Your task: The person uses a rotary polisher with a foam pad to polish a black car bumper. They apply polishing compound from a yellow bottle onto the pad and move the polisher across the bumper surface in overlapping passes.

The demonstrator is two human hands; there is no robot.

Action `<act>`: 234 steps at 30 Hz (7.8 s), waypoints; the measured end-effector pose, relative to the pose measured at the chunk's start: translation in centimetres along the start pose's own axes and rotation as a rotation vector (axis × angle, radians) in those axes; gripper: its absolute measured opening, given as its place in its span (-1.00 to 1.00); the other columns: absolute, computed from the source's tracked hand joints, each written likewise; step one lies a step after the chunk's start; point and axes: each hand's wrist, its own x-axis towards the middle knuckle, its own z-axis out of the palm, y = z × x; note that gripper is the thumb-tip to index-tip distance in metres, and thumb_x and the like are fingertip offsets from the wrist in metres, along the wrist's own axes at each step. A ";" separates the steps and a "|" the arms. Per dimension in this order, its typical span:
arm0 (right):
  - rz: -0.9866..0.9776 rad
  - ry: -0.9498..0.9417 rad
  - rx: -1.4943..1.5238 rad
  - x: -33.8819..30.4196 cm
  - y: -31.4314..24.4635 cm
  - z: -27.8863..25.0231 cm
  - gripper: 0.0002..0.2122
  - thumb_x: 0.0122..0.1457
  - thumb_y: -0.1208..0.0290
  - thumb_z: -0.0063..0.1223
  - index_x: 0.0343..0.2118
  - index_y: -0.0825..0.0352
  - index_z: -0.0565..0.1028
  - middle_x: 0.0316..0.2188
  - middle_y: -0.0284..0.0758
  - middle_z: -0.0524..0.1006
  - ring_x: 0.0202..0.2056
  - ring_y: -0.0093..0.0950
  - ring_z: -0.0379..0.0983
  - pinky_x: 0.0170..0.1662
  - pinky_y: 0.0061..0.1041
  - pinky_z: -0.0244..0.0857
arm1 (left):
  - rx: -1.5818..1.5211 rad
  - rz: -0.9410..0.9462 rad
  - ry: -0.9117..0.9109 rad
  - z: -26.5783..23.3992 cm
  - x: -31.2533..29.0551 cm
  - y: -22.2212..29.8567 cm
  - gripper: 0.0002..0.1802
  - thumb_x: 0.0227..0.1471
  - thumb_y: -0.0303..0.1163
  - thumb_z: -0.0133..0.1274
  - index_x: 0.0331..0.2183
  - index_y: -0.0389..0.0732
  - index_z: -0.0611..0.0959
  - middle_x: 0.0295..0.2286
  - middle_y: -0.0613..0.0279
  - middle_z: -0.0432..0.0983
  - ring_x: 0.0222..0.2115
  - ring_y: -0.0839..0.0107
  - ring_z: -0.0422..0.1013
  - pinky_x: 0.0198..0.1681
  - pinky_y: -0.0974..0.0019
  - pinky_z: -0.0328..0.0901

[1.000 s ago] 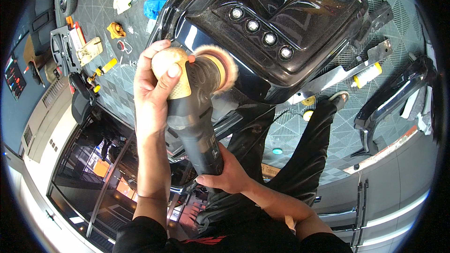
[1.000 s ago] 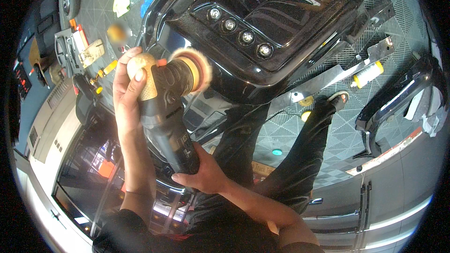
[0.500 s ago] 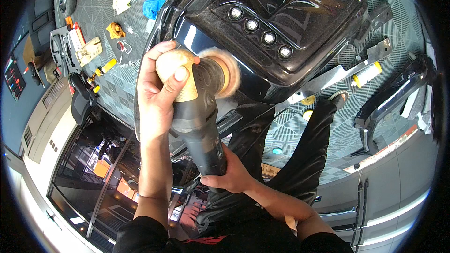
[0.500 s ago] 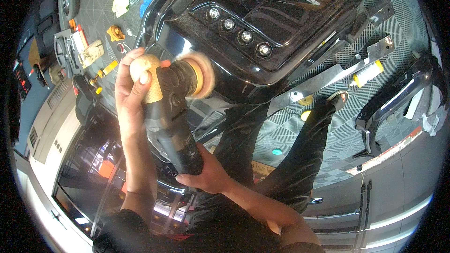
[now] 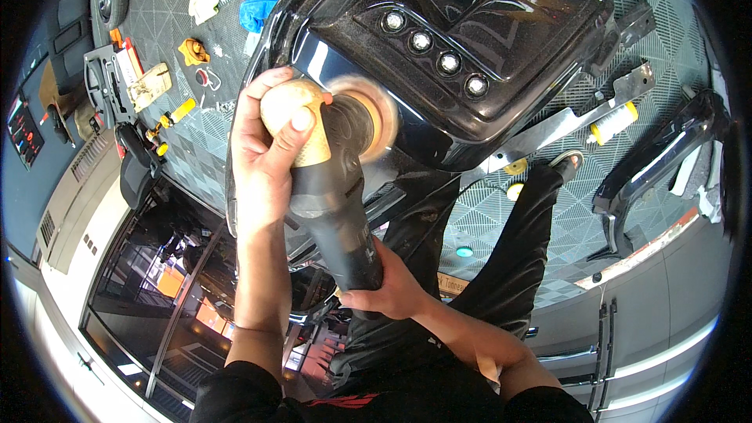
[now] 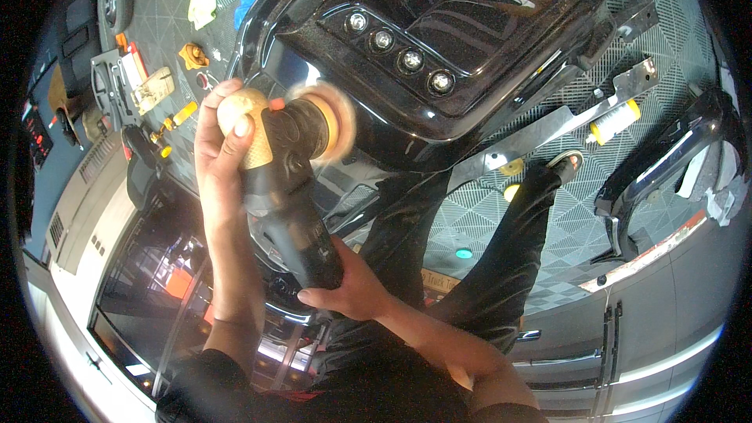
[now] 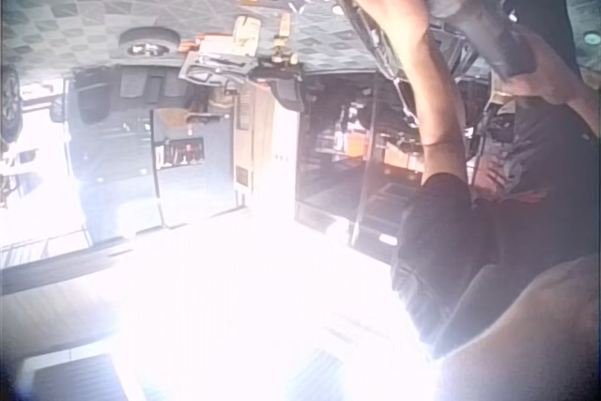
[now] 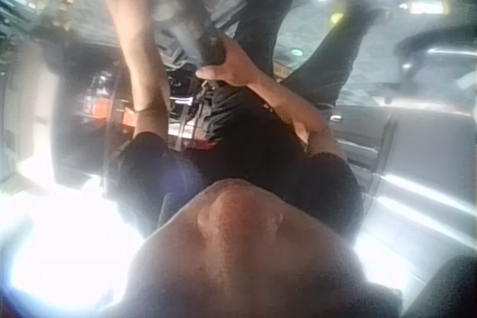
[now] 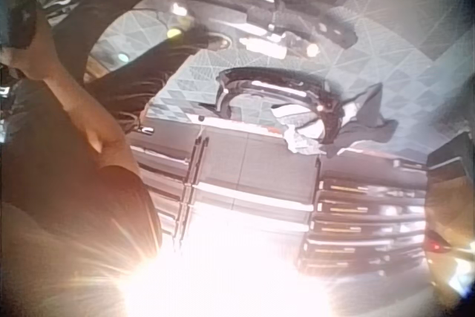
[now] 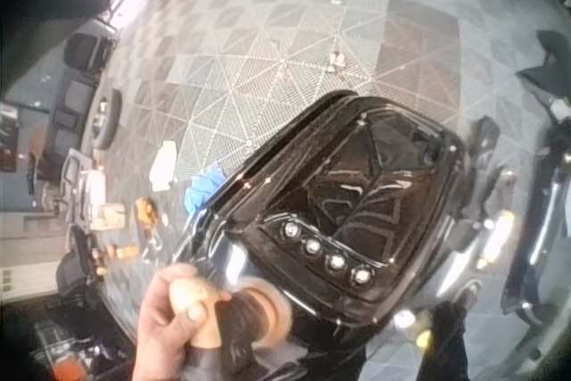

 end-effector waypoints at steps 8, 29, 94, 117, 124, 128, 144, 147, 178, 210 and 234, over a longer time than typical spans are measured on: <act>0.008 -0.002 0.037 -1.5 0.7 -0.7 -0.26 -0.06 0.28 0.44 0.18 0.38 0.31 -0.10 -0.34 0.47 -0.08 -0.49 0.40 0.05 -0.43 0.28 | 0.009 0.082 -0.023 1.0 -1.0 -1.3 -0.35 0.11 -0.36 0.19 0.19 -0.14 0.34 -0.04 -0.16 0.54 -0.01 0.17 0.51 0.06 0.16 0.42; -0.086 -0.026 -0.022 2.0 -2.5 -0.8 -0.30 -0.06 0.32 0.41 0.16 0.38 0.34 -0.19 -0.40 0.50 -0.19 -0.58 0.42 -0.01 -0.49 0.31 | 0.019 0.131 0.119 -0.6 1.0 -0.7 -0.39 0.18 -0.43 0.12 0.23 -0.20 0.38 0.02 0.09 0.49 0.02 0.29 0.45 0.16 0.22 0.31; -0.003 -0.082 0.014 3.1 -4.0 -0.9 -0.41 -0.03 0.27 0.39 0.06 0.36 0.40 -0.26 -0.38 0.53 -0.22 -0.55 0.47 -0.06 -0.49 0.35 | -0.019 0.126 0.156 -1.7 2.7 -0.6 -0.44 0.20 -0.44 0.07 0.22 -0.19 0.38 -0.02 -0.07 0.52 -0.01 0.00 0.52 0.06 0.07 0.44; 0.035 -0.094 0.064 0.6 -4.2 -1.7 -0.38 -0.02 0.27 0.38 0.10 0.37 0.39 -0.25 -0.39 0.52 -0.20 -0.56 0.46 -0.06 -0.48 0.35 | -0.030 0.141 0.178 0.2 1.2 -1.2 -0.44 0.18 -0.45 0.10 0.20 -0.18 0.40 -0.05 -0.05 0.54 -0.10 0.11 0.55 0.03 0.14 0.44; 0.042 -0.100 0.063 -0.4 -3.5 -2.3 -0.40 -0.01 0.31 0.38 0.09 0.38 0.38 -0.28 -0.37 0.53 -0.27 -0.55 0.49 -0.10 -0.46 0.38 | -0.105 0.135 0.139 1.5 -0.1 -1.0 -0.44 0.16 -0.47 0.17 0.17 -0.20 0.43 -0.07 0.07 0.55 -0.10 0.23 0.55 0.00 0.23 0.44; 0.052 -0.121 0.072 -1.0 -3.3 -2.8 -0.42 0.00 0.32 0.37 0.07 0.37 0.38 -0.27 -0.36 0.53 -0.26 -0.54 0.49 -0.10 -0.45 0.38 | -0.115 0.135 0.119 2.1 -0.6 -1.0 -0.45 0.18 -0.45 0.17 0.17 -0.21 0.43 -0.09 0.05 0.56 -0.10 0.20 0.56 0.01 0.22 0.45; -0.050 -0.117 -0.031 -3.5 -1.8 -4.8 -0.40 -0.02 0.29 0.39 0.10 0.33 0.41 -0.16 -0.28 0.54 -0.15 -0.45 0.50 -0.01 -0.39 0.37 | -0.051 0.151 0.129 4.6 -2.9 -1.8 -0.46 0.20 -0.43 0.14 0.19 -0.22 0.41 -0.08 0.01 0.55 -0.07 0.13 0.55 0.03 0.16 0.43; -0.087 -0.101 -0.060 -4.0 -1.6 -5.2 -0.41 -0.02 0.30 0.39 0.08 0.33 0.41 -0.17 -0.28 0.54 -0.16 -0.45 0.50 -0.02 -0.39 0.37 | -0.041 0.158 0.127 4.8 -3.4 -2.0 -0.46 0.21 -0.43 0.12 0.19 -0.22 0.40 -0.07 0.00 0.54 -0.07 0.11 0.55 0.03 0.15 0.43; -0.025 -0.206 0.165 -8.4 -0.8 -8.7 -0.40 0.05 0.50 0.30 0.18 0.33 0.33 -0.25 -0.36 0.52 -0.27 -0.54 0.49 -0.15 -0.45 0.39 | 0.096 0.155 0.130 9.5 -5.5 -3.5 -0.44 0.18 -0.44 0.13 0.19 -0.18 0.40 -0.04 0.04 0.52 -0.03 0.12 0.52 0.08 0.12 0.41; 0.034 -0.377 1.054 -0.6 -11.2 -1.1 -0.43 0.29 -0.03 -0.01 0.18 0.32 0.33 -0.23 -0.04 0.51 -0.35 -0.02 0.57 -0.27 -0.07 0.49 | 0.293 -0.042 -0.360 8.1 9.6 2.9 -0.74 -0.01 -0.47 0.14 -0.22 -0.27 0.70 -0.14 0.27 0.57 -0.07 0.42 0.44 0.10 0.37 0.26; 0.112 -0.274 0.870 -9.4 -9.9 -8.4 -0.56 0.27 0.02 0.06 0.00 0.29 0.39 -0.32 -0.08 0.54 -0.46 -0.11 0.59 -0.39 -0.14 0.51 | 0.217 -0.021 -0.267 15.0 2.3 -1.1 -0.62 0.00 -0.46 0.09 -0.07 -0.24 0.65 -0.02 0.25 0.49 0.01 0.40 0.38 0.14 0.35 0.21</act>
